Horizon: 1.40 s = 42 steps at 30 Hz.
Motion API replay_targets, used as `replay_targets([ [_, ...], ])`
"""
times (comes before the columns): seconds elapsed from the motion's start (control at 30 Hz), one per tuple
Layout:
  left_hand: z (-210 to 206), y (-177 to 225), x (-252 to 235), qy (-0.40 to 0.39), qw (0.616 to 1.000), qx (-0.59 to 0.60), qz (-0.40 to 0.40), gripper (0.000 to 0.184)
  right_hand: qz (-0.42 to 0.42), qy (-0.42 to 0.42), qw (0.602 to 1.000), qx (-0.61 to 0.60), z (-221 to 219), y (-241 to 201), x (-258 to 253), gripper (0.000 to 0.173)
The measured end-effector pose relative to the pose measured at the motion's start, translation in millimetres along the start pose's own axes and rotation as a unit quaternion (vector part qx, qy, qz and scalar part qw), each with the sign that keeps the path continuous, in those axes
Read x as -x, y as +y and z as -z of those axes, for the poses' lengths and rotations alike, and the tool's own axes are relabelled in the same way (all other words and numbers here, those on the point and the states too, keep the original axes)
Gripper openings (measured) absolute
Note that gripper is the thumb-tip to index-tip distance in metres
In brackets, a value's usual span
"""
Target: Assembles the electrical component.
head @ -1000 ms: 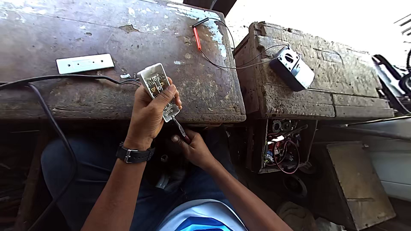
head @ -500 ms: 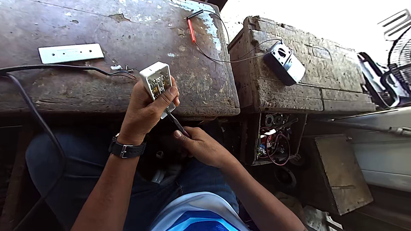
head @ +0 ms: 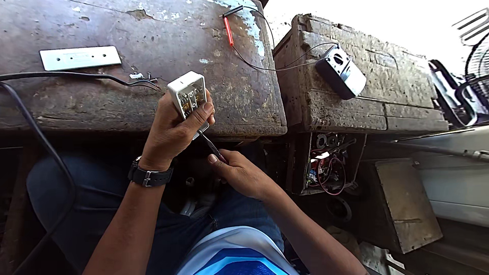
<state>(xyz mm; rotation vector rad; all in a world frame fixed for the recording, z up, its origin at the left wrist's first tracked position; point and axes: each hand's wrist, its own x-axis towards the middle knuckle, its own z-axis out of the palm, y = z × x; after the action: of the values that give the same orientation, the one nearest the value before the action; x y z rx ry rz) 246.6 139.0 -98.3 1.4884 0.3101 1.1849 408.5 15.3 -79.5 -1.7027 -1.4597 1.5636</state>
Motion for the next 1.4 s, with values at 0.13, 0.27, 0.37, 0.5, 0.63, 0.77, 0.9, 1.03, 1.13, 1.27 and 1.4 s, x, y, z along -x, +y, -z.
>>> replay_targets([
  [0.13,-1,-1,0,-0.001,1.0,0.0,-0.008,0.018,-0.018,-0.013,0.999,0.024,6,-7,1,0.04],
  [0.27,-3,-2,2,0.006,1.0,0.001,-0.012,0.021,-0.028,-0.025,0.999,0.025,7,-12,2,0.04],
  [0.37,-4,-2,2,0.008,1.0,-0.015,-0.019,0.02,-0.02,-0.007,1.0,0.002,3,-9,0,0.039],
  [0.5,-8,2,2,-0.002,0.997,-0.07,-0.031,0.02,-0.008,0.036,0.999,-0.006,-8,8,-9,0.036],
  [0.63,-6,0,1,0.051,0.997,0.055,0.011,0.016,0.061,0.081,0.995,-0.012,-16,30,-27,0.033],
  [0.77,-1,9,-4,0.145,0.967,0.179,0.107,0.011,0.164,0.132,0.977,-0.028,-28,45,-49,0.027],
  [0.9,1,11,-2,0.148,0.965,0.195,0.098,0.012,0.183,0.089,0.977,-0.058,-30,40,-47,0.029],
  [1.03,-2,2,3,0.082,0.985,0.149,0.03,0.015,0.088,0.026,0.995,-0.049,-14,24,-18,0.032],
  [1.13,-2,0,3,0.053,0.991,0.126,0.011,0.016,0.038,0.019,0.999,-0.009,-4,10,-5,0.035],
  [1.27,-3,-1,5,0.043,0.995,0.093,-0.003,0.015,0.012,0.016,1.0,-0.01,-4,5,-3,0.037],
  [1.4,-3,-1,4,0.043,0.994,0.097,-0.004,0.014,0.021,0.027,0.999,-0.028,-8,7,-5,0.035],
])
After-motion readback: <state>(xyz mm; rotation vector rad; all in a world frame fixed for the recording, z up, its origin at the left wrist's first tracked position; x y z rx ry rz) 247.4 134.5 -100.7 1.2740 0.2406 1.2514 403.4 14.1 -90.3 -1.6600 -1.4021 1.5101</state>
